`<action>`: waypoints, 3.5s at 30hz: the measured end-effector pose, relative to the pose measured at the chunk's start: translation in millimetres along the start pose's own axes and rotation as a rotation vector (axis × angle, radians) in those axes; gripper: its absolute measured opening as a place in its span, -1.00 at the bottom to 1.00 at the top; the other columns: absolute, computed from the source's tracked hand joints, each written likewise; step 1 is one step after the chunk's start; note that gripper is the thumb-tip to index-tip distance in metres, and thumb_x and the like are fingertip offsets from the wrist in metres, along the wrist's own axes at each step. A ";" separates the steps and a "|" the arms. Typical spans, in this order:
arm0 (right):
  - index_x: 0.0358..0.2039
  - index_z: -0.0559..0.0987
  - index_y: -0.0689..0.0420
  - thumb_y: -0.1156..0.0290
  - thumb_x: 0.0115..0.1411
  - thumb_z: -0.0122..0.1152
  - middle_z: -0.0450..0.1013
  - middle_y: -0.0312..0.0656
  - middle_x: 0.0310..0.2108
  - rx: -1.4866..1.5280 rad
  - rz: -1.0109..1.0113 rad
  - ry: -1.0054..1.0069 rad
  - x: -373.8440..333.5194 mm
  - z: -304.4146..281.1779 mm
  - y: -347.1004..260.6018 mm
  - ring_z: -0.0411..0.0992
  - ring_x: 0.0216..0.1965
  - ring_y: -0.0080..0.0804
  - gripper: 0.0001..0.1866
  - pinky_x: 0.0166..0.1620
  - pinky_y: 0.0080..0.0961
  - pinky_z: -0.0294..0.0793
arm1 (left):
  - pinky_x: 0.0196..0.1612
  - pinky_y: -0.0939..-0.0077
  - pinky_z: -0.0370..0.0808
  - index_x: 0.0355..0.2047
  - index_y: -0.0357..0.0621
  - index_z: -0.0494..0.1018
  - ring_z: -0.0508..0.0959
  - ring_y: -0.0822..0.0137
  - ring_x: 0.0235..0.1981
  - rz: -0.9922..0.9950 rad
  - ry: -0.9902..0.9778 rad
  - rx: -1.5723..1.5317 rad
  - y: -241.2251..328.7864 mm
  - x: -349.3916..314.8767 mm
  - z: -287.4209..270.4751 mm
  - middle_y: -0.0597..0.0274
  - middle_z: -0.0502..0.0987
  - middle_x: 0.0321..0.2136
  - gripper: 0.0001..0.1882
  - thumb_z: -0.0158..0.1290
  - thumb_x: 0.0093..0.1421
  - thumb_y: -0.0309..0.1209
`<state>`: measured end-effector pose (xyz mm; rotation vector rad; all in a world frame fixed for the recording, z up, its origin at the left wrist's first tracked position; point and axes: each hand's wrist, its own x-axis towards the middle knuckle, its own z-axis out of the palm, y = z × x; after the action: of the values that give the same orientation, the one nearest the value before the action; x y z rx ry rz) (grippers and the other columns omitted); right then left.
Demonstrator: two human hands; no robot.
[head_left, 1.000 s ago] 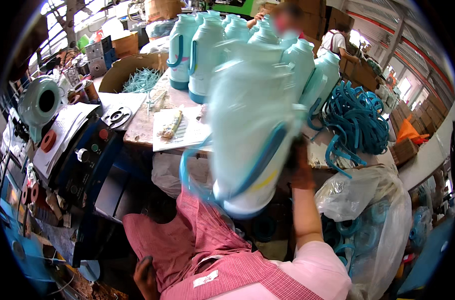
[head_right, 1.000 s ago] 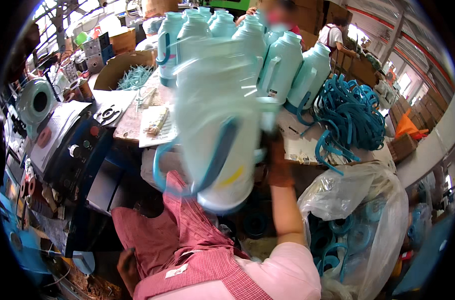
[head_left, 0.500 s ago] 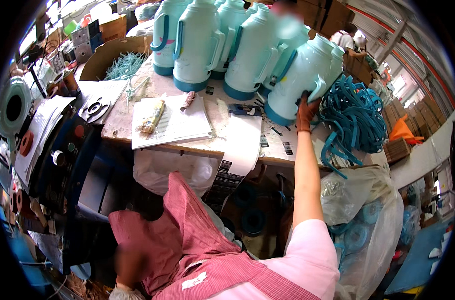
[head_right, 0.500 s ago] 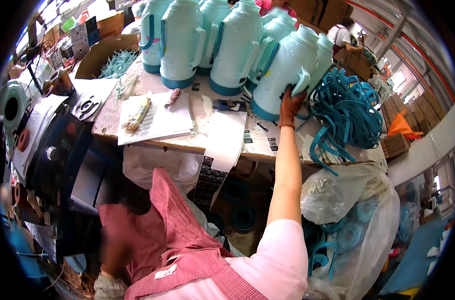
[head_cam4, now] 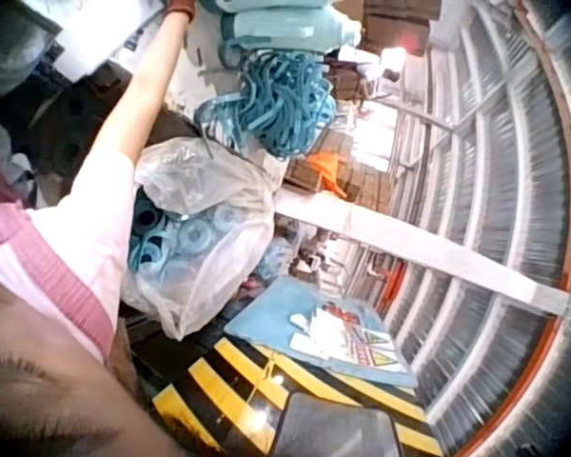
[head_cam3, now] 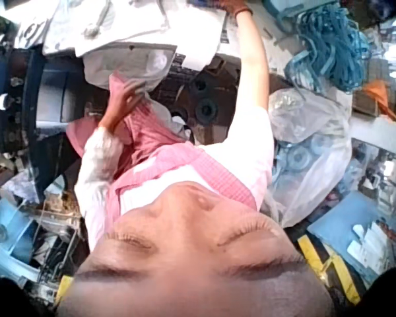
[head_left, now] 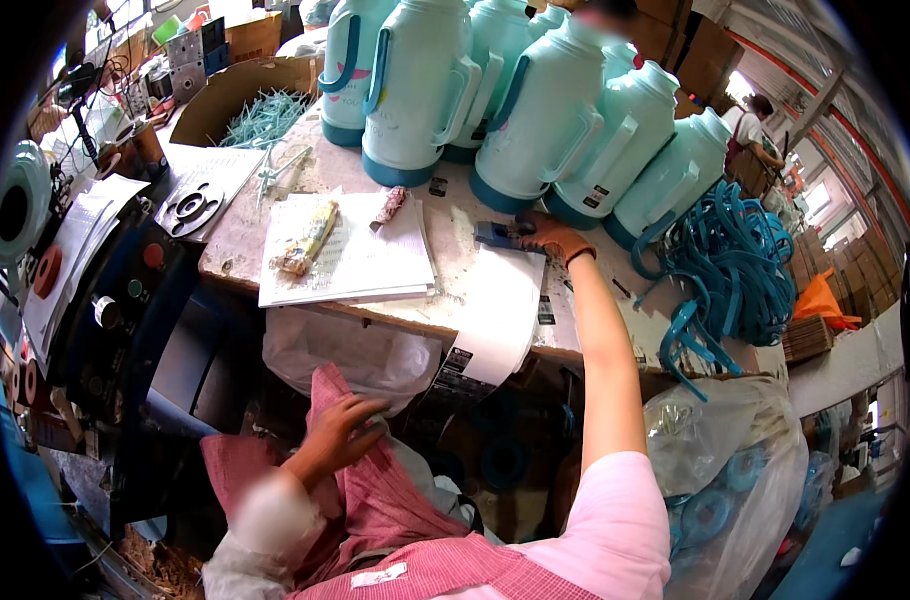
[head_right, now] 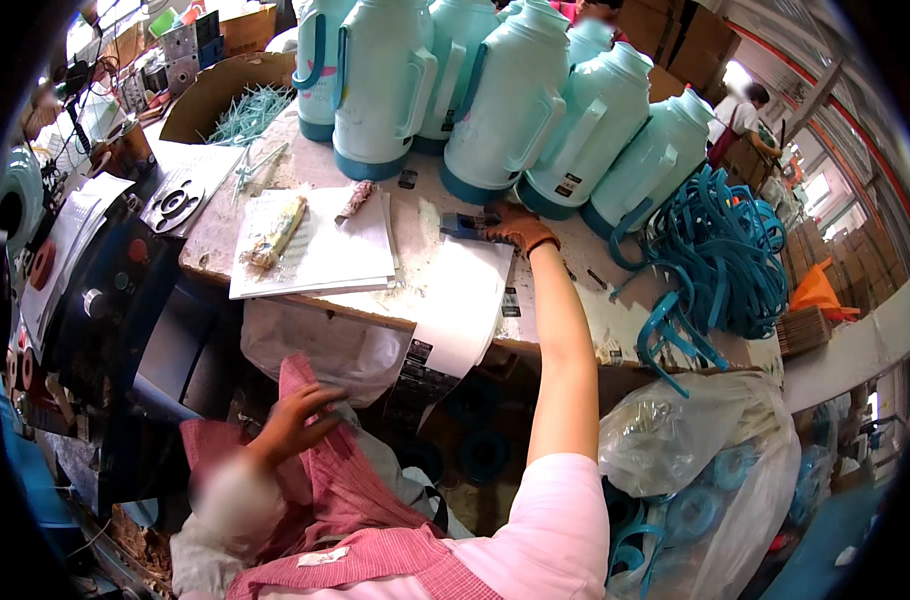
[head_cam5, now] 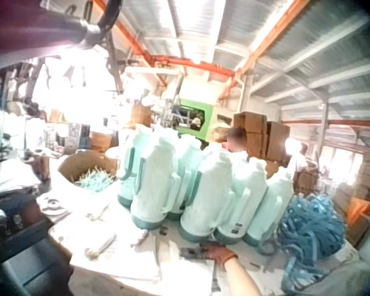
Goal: The person assembles thermal water bottles by applying adhesive labels to the bottle bodies, attaching base components from a bin, and snapping on plastic handles.
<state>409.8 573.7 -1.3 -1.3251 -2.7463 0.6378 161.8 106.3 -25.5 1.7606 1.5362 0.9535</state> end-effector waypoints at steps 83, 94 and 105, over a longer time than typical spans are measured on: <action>-0.06 0.44 0.28 0.44 0.08 0.15 0.46 -0.03 -0.18 0.259 -0.085 0.352 -64.2 103.9 -14.3 0.43 -0.23 -0.23 -0.61 -0.19 -0.33 0.45 | 0.04 0.23 0.31 -0.09 -0.14 0.40 0.41 0.01 -0.08 -1.225 1.519 0.429 61.4 -475.3 152.4 0.00 0.43 -0.11 -0.58 0.14 -0.01 -0.41; -0.12 0.44 0.33 0.66 0.05 0.10 0.48 -0.09 -0.22 0.479 -0.347 0.323 -16.6 96.5 16.8 0.45 -0.21 -0.30 -0.67 -0.06 -0.43 0.40 | -0.16 0.23 0.47 0.15 0.00 0.14 0.50 0.03 -0.18 -1.830 0.469 0.247 22.1 -651.2 228.9 0.09 0.24 0.11 -0.13 0.28 -0.18 -0.17; -0.06 0.42 0.22 0.66 0.01 0.06 0.44 -0.14 -0.20 0.672 -0.066 0.404 -26.0 141.9 29.7 0.42 -0.35 -0.38 -0.59 -0.34 -0.52 0.43 | -0.27 0.29 0.30 -0.60 -0.08 0.41 0.39 0.20 -0.44 -0.810 0.513 0.913 113.6 -454.9 -17.9 0.21 0.38 -0.55 -0.57 0.26 -0.32 -0.04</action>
<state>420.4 521.0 -138.4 -1.0469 -1.9821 1.0286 178.5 -360.3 20.6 1.1302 3.0156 0.2656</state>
